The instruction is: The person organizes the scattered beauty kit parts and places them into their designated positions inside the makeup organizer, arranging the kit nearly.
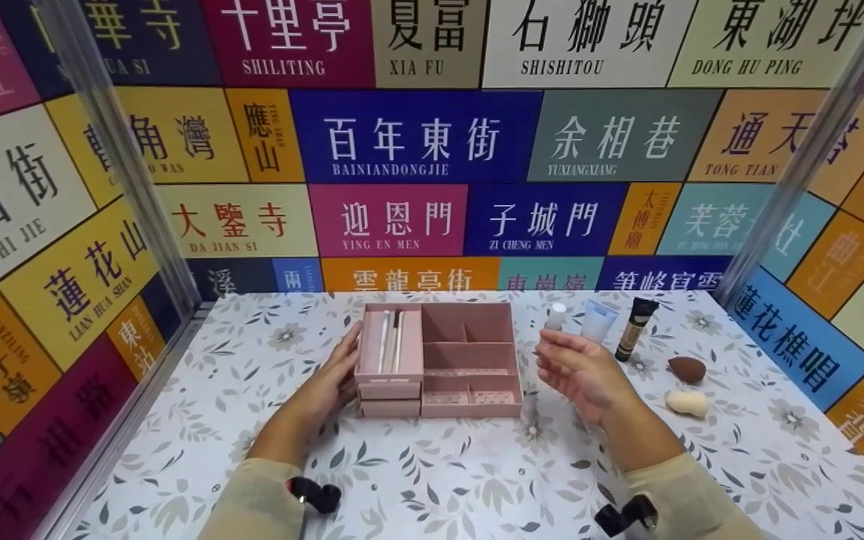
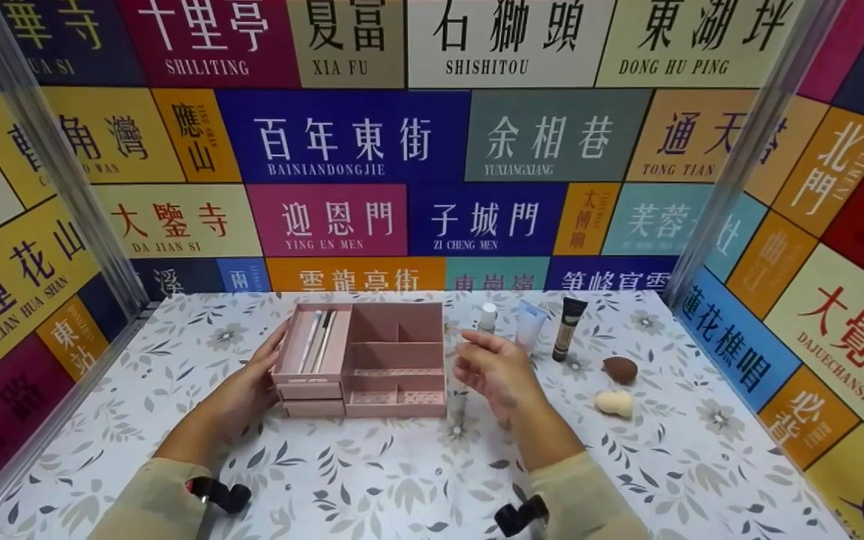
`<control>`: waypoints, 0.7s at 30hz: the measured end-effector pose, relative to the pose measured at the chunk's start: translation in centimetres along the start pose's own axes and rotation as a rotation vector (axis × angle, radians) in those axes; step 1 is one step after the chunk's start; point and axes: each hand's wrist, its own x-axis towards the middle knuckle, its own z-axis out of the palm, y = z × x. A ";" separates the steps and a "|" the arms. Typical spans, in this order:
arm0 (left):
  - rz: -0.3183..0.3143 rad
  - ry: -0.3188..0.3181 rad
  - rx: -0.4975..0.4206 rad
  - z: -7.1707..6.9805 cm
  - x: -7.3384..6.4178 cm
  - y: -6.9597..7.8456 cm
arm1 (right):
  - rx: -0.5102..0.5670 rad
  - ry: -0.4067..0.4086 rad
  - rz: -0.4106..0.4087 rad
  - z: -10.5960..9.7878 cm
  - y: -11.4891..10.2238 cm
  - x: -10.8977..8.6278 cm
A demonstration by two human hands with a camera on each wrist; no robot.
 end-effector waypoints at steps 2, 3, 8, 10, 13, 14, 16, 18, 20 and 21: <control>0.030 -0.019 -0.004 0.0 0.1 -0.1 | -0.013 0.018 0.006 -1.2 0.1 -0.1; 0.043 -0.026 -0.010 0.0 0.2 -0.2 | -0.016 0.023 0.010 -1.8 0.1 -0.2; 0.074 -0.041 -0.020 0.0 0.4 -0.4 | 0.000 0.058 0.022 -4.3 0.4 -0.1; 0.067 -0.038 -0.018 0.0 0.3 -0.4 | 0.008 0.071 0.030 -5.0 0.6 0.0; 0.053 -0.040 -0.015 0.0 0.2 -0.4 | 0.006 0.089 0.044 -5.6 0.9 0.4; 0.051 -0.042 -0.013 0.0 0.2 -0.4 | -0.004 0.089 0.048 -5.8 1.1 0.5; 0.041 -0.039 -0.008 -0.1 0.1 -0.4 | -0.031 0.093 0.053 -6.1 1.5 0.8; 0.040 -0.038 0.000 -0.1 0.1 -0.3 | -0.059 0.097 0.053 -6.4 1.9 1.1; 0.035 -0.034 0.006 -0.1 0.1 -0.3 | -0.091 0.098 0.053 -6.7 2.4 1.4; 0.033 -0.034 0.006 -0.1 0.1 -0.2 | -0.109 0.101 0.052 -6.9 2.6 1.5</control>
